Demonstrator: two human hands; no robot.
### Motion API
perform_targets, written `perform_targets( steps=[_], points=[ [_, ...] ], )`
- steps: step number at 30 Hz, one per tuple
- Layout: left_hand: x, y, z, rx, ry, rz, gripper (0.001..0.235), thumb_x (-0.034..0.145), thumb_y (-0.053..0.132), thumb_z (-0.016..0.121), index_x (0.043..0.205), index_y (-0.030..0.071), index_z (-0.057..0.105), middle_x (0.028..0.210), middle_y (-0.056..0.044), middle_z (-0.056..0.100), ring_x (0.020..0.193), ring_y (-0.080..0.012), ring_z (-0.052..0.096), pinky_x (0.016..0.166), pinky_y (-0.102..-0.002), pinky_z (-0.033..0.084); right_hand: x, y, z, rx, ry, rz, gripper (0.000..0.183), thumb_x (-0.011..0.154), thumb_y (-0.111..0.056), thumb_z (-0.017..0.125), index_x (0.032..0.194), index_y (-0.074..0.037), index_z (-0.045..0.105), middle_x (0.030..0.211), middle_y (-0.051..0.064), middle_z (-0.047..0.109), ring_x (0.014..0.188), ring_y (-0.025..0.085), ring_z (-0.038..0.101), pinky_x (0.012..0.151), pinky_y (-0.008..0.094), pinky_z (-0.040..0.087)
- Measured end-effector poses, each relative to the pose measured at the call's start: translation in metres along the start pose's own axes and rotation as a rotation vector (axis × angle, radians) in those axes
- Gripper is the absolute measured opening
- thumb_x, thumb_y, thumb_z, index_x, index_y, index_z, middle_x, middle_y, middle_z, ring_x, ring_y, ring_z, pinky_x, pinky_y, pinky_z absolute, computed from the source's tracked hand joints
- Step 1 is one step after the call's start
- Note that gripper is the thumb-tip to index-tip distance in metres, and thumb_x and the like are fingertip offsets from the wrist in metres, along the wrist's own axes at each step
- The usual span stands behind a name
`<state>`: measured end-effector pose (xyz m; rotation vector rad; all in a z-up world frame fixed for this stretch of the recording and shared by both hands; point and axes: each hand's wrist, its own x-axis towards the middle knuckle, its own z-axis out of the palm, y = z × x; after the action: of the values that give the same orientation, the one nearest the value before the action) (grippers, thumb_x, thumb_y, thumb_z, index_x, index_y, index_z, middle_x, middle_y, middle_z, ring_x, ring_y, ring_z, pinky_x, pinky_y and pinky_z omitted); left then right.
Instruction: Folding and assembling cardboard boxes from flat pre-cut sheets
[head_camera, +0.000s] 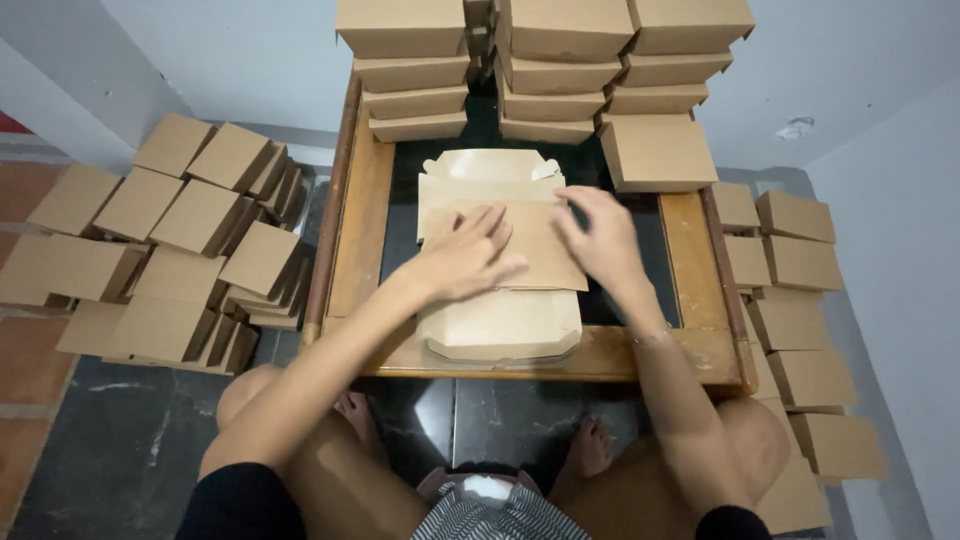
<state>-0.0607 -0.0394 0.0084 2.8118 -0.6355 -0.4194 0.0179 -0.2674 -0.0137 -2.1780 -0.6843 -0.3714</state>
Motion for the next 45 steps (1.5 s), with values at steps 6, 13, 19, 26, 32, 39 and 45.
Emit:
perform_targets(
  steps=[6, 13, 19, 26, 32, 39, 45],
  points=[
    [0.03, -0.069, 0.019, -0.044, 0.305, -0.17, 0.04, 0.098, 0.041, 0.061, 0.136, 0.032, 0.064, 0.148, -0.005, 0.052, 0.139, -0.0289, 0.045, 0.108, -0.051, 0.036, 0.053, -0.001, 0.02, -0.403, -0.524, -0.019, 0.036, 0.087, -0.029, 0.08, 0.119, -0.014, 0.073, 0.106, 0.009, 0.071, 0.113, 0.036, 0.064, 0.097, 0.051, 0.052],
    [0.043, -0.09, 0.018, -0.371, 0.387, -0.265, 0.05, 0.069, 0.038, 0.087, 0.115, 0.027, 0.073, 0.116, -0.004, 0.071, 0.118, -0.0302, 0.063, 0.094, -0.049, 0.048, 0.056, 0.046, 0.036, -0.027, -0.557, 0.116, 0.035, 0.072, -0.026, 0.091, 0.097, -0.007, 0.076, 0.085, 0.01, 0.07, 0.084, 0.028, 0.067, 0.077, 0.042, 0.054],
    [0.044, -0.093, 0.026, -0.887, 0.535, -0.268, 0.033, 0.068, 0.042, 0.09, 0.096, 0.027, 0.08, 0.097, -0.003, 0.079, 0.097, -0.0226, 0.071, 0.083, -0.036, 0.055, 0.048, 0.048, 0.027, 0.308, -0.38, 0.116, 0.025, 0.078, -0.022, 0.091, 0.094, -0.013, 0.075, 0.089, 0.001, 0.07, 0.09, 0.014, 0.064, 0.089, 0.033, 0.052],
    [0.049, -0.09, 0.032, -1.118, 0.737, -0.196, 0.019, 0.077, 0.028, 0.087, 0.096, 0.026, 0.083, 0.086, -0.002, 0.078, 0.081, -0.0052, 0.061, 0.076, -0.025, 0.052, 0.041, 0.043, 0.03, 0.465, -0.282, 0.425, 0.013, 0.089, -0.025, 0.082, 0.099, -0.016, 0.082, 0.093, 0.0, 0.076, 0.089, 0.005, 0.061, 0.084, 0.026, 0.053],
    [0.044, -0.086, 0.027, -1.182, 0.73, -0.206, 0.012, 0.082, 0.033, 0.085, 0.091, 0.027, 0.082, 0.081, 0.004, 0.077, 0.077, -0.0017, 0.057, 0.074, -0.021, 0.05, 0.043, 0.048, 0.036, 0.413, -0.247, 0.362, 0.013, 0.085, -0.021, 0.085, 0.097, -0.017, 0.083, 0.09, 0.002, 0.077, 0.088, 0.004, 0.06, 0.081, 0.024, 0.053],
    [0.049, -0.087, 0.028, -0.997, 0.769, -0.25, 0.004, 0.087, 0.027, 0.079, 0.089, 0.025, 0.082, 0.081, -0.003, 0.077, 0.079, -0.0115, 0.065, 0.076, -0.03, 0.052, 0.043, 0.043, 0.037, 0.347, -0.227, 0.304, 0.013, 0.082, -0.022, 0.087, 0.093, -0.017, 0.084, 0.083, 0.002, 0.078, 0.085, 0.007, 0.061, 0.079, 0.026, 0.052],
    [0.043, -0.088, 0.026, -0.545, 0.767, -0.307, 0.016, 0.09, 0.036, 0.077, 0.094, 0.021, 0.08, 0.085, -0.004, 0.077, 0.09, -0.0265, 0.072, 0.077, -0.037, 0.057, 0.044, 0.037, 0.043, 0.14, -0.17, 0.257, 0.023, 0.075, -0.027, 0.093, 0.095, -0.02, 0.083, 0.09, 0.007, 0.078, 0.094, 0.026, 0.074, 0.092, 0.038, 0.054]
  ],
)
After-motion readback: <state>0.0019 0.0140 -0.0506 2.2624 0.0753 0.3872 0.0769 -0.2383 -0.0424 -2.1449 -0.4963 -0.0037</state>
